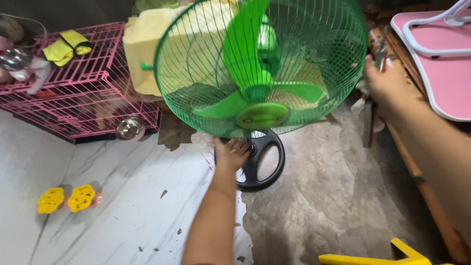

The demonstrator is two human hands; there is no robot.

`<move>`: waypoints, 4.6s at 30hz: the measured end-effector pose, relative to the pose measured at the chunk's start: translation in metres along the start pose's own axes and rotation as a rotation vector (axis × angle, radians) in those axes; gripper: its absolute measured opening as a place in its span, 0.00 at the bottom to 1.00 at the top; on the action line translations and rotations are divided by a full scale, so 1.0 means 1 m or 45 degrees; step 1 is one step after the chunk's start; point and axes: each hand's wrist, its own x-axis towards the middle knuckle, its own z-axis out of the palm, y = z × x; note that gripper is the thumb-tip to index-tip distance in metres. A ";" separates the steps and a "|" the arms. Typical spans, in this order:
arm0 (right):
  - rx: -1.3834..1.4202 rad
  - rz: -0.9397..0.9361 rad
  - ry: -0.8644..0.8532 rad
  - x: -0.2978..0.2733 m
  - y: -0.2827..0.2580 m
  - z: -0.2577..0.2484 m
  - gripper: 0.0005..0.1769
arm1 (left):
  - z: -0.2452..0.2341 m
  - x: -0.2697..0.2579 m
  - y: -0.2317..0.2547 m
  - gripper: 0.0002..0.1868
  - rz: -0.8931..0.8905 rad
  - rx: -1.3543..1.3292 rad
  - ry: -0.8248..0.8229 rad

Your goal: The person disassembles a green standing fan by removing the front grille, unscrewing the blade nut with a screwdriver, and detaching the fan blades. The person then removes the rear grille and uses pliers to detach the motor housing cover, leaving the fan components separated on the floor.

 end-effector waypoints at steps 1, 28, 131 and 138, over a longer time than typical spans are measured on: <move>-0.004 0.057 0.008 -0.001 0.000 -0.002 0.27 | 0.001 0.014 -0.010 0.59 0.026 -0.041 -0.080; 0.415 0.107 0.151 -0.005 -0.003 0.012 0.15 | 0.125 0.182 -0.145 0.24 -0.669 -0.586 -0.931; 0.080 -0.005 0.026 -0.156 -0.031 -0.081 0.19 | -0.113 -0.163 0.085 0.31 -0.099 0.394 -0.587; -0.250 0.161 -0.257 -0.153 0.032 -0.063 0.22 | -0.155 -0.159 0.079 0.38 -0.137 0.604 -0.386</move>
